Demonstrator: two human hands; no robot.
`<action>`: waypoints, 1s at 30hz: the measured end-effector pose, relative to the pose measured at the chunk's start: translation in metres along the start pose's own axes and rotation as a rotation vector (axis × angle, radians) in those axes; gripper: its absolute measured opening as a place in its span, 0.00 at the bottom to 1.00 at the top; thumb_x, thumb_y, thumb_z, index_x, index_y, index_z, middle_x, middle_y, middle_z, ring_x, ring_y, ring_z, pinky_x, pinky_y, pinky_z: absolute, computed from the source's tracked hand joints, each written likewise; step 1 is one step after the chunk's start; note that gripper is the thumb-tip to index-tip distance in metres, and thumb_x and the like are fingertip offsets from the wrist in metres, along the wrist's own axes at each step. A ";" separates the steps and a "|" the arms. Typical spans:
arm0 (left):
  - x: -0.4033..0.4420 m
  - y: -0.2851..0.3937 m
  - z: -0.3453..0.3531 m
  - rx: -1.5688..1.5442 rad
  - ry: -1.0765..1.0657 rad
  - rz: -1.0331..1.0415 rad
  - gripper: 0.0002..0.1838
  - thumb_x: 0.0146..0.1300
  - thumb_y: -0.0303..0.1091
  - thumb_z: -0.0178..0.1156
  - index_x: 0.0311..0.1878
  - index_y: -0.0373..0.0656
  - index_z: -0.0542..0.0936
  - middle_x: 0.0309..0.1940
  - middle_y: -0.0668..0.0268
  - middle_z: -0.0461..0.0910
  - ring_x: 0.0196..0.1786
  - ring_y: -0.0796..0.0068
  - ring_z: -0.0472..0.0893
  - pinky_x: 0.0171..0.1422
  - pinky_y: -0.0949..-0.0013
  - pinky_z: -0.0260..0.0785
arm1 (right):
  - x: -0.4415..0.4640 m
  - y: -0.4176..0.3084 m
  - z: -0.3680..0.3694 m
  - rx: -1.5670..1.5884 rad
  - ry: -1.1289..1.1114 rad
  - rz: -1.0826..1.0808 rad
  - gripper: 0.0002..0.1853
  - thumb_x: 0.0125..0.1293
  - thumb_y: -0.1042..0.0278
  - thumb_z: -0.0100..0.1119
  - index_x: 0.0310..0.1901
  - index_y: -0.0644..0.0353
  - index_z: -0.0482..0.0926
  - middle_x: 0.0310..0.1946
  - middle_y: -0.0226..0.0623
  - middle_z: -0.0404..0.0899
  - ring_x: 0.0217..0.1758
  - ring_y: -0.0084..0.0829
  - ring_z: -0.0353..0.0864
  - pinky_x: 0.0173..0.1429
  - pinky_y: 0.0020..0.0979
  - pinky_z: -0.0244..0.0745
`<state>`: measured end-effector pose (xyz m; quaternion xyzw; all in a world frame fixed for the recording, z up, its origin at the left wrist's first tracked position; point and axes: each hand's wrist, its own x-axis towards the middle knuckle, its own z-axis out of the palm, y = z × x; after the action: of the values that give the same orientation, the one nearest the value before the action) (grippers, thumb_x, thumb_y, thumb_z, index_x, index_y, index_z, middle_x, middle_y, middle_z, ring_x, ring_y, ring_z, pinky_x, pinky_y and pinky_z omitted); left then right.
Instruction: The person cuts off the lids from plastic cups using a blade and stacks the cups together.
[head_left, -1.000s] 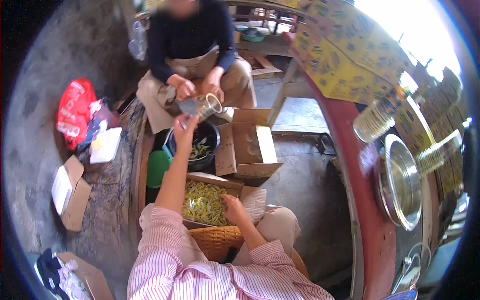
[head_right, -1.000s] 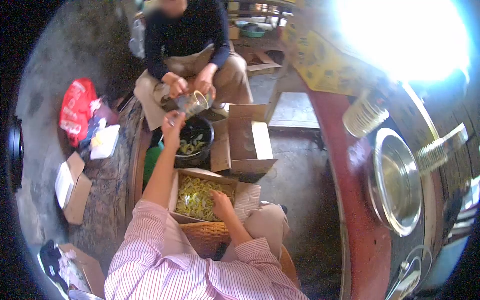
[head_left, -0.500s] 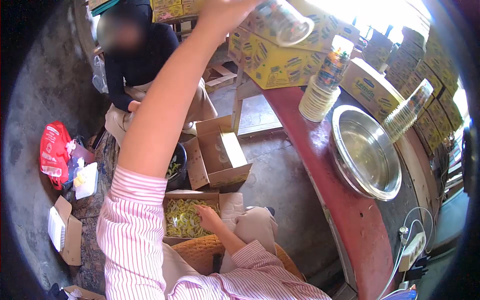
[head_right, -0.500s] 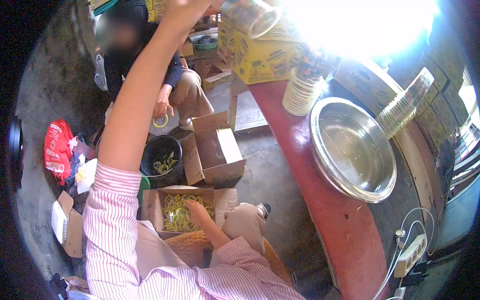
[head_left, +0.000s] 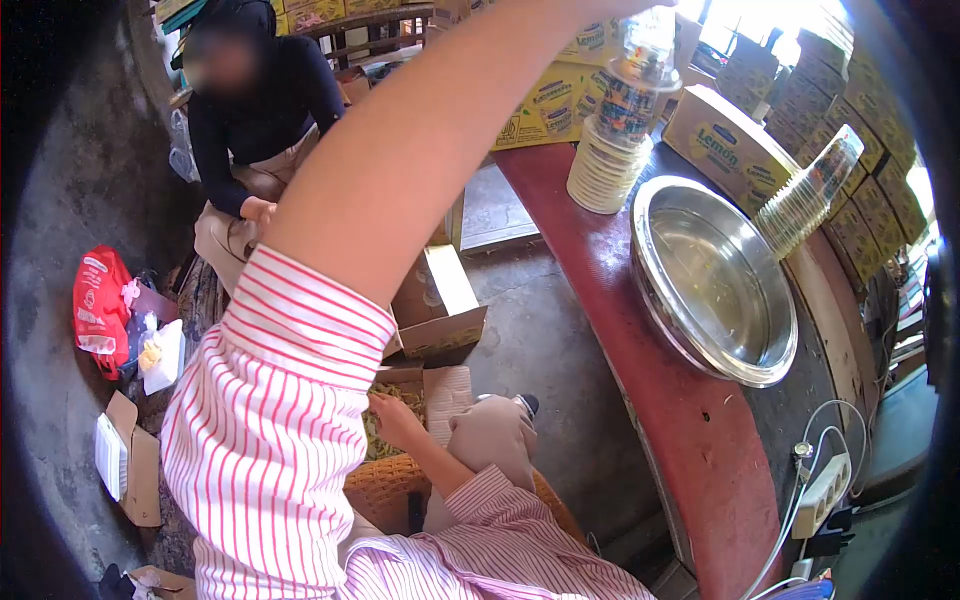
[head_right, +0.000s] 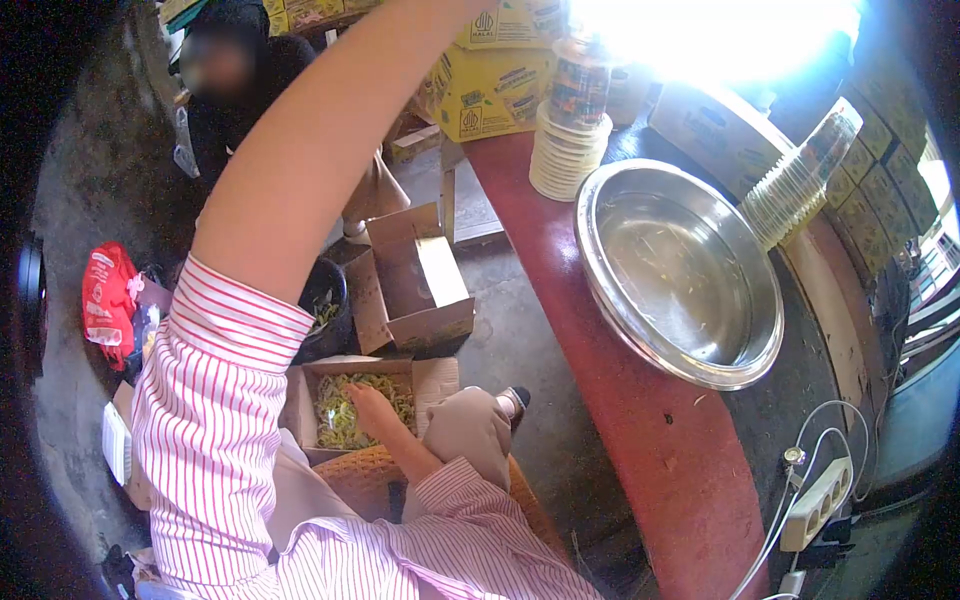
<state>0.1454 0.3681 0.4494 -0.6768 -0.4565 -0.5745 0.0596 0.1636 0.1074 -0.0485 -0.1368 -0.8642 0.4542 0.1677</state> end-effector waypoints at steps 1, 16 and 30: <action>-0.011 0.005 0.001 -0.049 -0.094 -0.004 0.35 0.40 0.44 0.71 0.49 0.32 0.69 0.44 0.49 0.74 0.46 0.61 0.76 0.51 0.65 0.69 | 0.002 0.009 0.008 0.008 0.010 -0.025 0.25 0.45 0.82 0.50 0.51 0.63 0.69 0.43 0.49 0.74 0.44 0.51 0.73 0.48 0.43 0.70; -0.113 -0.045 0.066 -0.066 -0.149 -0.299 0.52 0.37 0.57 0.70 0.59 0.30 0.60 0.53 0.45 0.68 0.56 0.58 0.71 0.61 0.63 0.62 | 0.004 0.013 0.019 0.096 0.127 -0.033 0.24 0.45 0.84 0.49 0.49 0.65 0.70 0.42 0.54 0.74 0.49 0.51 0.72 0.51 0.43 0.68; -0.189 0.029 -0.016 -0.689 0.161 -0.212 0.15 0.62 0.40 0.48 0.46 0.39 0.69 0.44 0.64 0.68 0.46 0.72 0.67 0.52 0.69 0.60 | 0.003 0.020 0.012 0.193 0.202 -0.022 0.26 0.42 0.85 0.50 0.49 0.65 0.70 0.41 0.53 0.74 0.47 0.51 0.72 0.50 0.43 0.69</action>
<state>0.1679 0.2379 0.3105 -0.5588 -0.2978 -0.7488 -0.1959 0.1572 0.1102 -0.0708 -0.1555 -0.7968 0.5171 0.2714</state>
